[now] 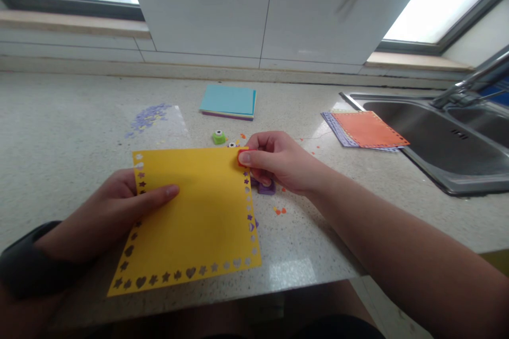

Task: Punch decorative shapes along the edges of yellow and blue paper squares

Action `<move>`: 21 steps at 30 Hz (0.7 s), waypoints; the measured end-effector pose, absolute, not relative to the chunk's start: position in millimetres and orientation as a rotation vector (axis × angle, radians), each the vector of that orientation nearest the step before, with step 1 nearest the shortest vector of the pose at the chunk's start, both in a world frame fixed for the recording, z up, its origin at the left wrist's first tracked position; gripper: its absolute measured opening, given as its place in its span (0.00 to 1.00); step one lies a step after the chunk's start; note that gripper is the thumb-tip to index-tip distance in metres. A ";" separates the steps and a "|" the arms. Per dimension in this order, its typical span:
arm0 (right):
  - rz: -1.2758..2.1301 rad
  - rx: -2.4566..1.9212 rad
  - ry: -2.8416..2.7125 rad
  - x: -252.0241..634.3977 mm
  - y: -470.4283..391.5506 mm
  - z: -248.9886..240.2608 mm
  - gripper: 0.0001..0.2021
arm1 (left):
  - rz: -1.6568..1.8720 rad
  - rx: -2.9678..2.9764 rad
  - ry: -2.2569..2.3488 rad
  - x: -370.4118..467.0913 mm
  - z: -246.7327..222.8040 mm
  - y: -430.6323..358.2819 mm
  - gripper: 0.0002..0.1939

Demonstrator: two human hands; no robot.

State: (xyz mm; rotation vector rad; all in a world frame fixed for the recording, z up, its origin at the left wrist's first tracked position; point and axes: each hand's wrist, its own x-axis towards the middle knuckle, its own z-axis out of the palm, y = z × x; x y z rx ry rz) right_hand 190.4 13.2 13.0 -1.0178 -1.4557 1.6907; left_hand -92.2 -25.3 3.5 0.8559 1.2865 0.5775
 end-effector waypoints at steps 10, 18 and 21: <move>1.681 -1.000 -1.450 188.6 10.6 18.4 0.17 | 0.553 0.818 1.261 -89.1 8.1 -27.7 0.21; 1.736 -0.949 -1.452 190.3 13.0 16.1 0.16 | 0.578 0.807 1.256 -87.3 10.5 -29.3 0.20; 1.728 -0.976 -1.457 193.8 15.4 15.8 0.14 | 0.594 0.820 1.245 -87.9 9.5 -28.0 0.21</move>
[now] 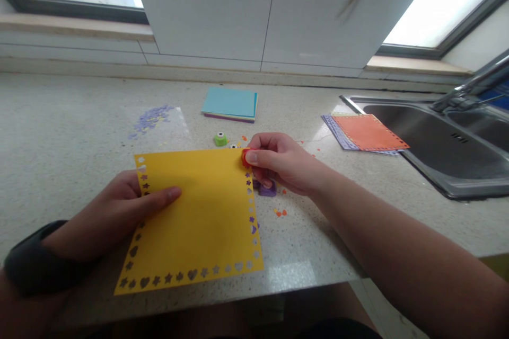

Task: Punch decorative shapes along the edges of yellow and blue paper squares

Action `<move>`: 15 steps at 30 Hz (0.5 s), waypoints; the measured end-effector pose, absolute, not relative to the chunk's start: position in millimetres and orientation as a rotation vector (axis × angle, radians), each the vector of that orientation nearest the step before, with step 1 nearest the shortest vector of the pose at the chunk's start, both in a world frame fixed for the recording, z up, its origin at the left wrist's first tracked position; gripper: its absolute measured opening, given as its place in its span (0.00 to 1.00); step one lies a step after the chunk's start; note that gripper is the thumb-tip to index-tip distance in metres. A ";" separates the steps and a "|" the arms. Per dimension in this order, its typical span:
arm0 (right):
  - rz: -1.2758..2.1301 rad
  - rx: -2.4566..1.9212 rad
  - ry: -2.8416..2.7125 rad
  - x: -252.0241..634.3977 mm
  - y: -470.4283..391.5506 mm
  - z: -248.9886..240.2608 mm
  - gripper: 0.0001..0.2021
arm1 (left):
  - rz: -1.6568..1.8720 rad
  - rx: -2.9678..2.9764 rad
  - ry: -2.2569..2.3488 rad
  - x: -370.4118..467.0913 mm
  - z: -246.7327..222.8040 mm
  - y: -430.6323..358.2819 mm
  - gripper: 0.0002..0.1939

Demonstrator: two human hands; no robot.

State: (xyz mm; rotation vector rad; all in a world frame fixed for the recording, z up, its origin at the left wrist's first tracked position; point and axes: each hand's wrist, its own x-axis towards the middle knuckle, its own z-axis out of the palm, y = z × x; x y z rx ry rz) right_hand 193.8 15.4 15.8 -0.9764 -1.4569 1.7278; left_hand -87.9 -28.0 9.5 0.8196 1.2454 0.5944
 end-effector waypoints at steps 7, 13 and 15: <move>1.687 -0.962 -1.383 200.0 19.6 18.7 0.12 | 0.570 0.863 1.165 -92.5 4.5 -26.0 0.20; 1.721 -0.947 -1.306 198.3 20.7 21.1 0.11 | 0.587 0.884 1.184 -89.8 8.0 -26.3 0.21; 1.727 -0.925 -1.283 198.5 21.2 21.0 0.12 | 0.587 0.883 1.183 -88.4 9.2 -26.9 0.21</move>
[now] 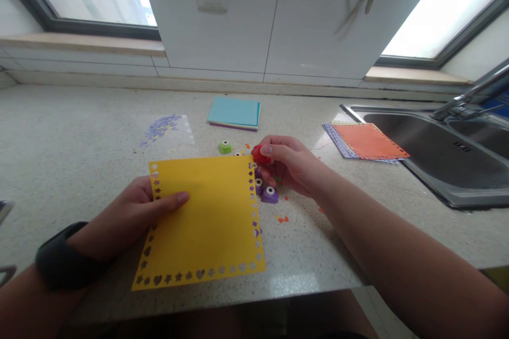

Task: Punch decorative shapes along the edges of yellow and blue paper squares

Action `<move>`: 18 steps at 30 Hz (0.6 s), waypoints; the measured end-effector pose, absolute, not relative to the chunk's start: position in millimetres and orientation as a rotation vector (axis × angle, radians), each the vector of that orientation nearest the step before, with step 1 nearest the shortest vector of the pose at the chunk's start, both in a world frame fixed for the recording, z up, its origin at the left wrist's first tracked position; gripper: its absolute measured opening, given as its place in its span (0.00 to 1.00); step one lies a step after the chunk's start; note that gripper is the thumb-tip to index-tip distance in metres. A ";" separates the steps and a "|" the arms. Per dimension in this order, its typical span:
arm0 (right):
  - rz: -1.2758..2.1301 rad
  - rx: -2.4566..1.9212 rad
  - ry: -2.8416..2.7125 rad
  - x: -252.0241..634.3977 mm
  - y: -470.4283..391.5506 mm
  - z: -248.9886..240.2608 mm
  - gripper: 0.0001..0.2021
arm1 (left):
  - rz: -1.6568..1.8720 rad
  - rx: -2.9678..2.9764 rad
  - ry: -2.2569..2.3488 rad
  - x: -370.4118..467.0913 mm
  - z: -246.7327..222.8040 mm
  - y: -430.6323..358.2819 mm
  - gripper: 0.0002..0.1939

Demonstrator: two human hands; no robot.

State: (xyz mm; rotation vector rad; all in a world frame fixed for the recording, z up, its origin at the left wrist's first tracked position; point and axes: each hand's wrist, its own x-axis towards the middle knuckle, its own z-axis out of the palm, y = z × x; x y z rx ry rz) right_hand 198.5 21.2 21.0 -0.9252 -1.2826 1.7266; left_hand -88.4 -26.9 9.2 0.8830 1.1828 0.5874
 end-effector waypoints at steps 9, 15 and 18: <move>1.651 -0.877 -1.216 201.0 23.3 20.5 0.10 | 0.622 0.872 1.169 -86.9 8.4 -28.8 0.20; 1.672 -0.870 -1.243 200.4 21.6 21.3 0.08 | 0.608 0.906 1.159 -90.2 5.5 -27.1 0.21; 1.676 -0.869 -1.241 200.6 21.3 21.2 0.08 | 0.601 0.908 1.138 -90.2 5.1 -26.8 0.21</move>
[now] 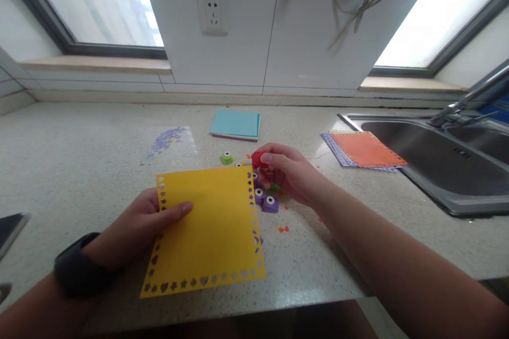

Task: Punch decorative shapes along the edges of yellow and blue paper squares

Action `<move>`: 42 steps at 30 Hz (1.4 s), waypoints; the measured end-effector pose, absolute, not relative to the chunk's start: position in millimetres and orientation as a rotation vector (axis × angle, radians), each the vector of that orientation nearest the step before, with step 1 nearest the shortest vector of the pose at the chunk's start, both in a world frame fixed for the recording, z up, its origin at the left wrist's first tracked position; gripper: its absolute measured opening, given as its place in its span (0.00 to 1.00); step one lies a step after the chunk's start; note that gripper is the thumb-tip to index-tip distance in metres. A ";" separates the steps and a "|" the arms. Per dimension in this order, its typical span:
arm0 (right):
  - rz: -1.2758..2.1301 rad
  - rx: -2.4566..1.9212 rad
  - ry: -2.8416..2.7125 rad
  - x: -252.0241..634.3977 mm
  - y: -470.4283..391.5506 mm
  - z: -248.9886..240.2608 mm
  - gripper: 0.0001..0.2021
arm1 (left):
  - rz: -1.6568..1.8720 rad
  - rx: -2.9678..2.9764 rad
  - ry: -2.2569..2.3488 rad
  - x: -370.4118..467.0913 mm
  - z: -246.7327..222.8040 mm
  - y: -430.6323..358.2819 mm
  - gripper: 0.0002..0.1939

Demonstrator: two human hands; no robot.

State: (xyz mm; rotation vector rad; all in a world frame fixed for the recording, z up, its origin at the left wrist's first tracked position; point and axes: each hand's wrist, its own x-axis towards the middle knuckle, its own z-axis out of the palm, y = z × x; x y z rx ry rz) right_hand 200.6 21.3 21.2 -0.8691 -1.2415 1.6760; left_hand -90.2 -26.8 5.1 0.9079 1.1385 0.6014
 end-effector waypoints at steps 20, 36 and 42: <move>0.649 -1.404 -1.662 223.8 43.1 12.8 0.14 | 0.642 0.866 1.050 -91.3 3.6 -27.3 0.15; 0.317 -1.474 -1.979 233.6 48.0 20.2 0.10 | 0.562 1.065 0.870 -95.8 -4.6 -21.1 0.14; 1.326 -1.097 -2.052 205.2 15.5 27.9 0.15 | 0.438 1.188 0.850 -96.5 -3.4 -18.5 0.15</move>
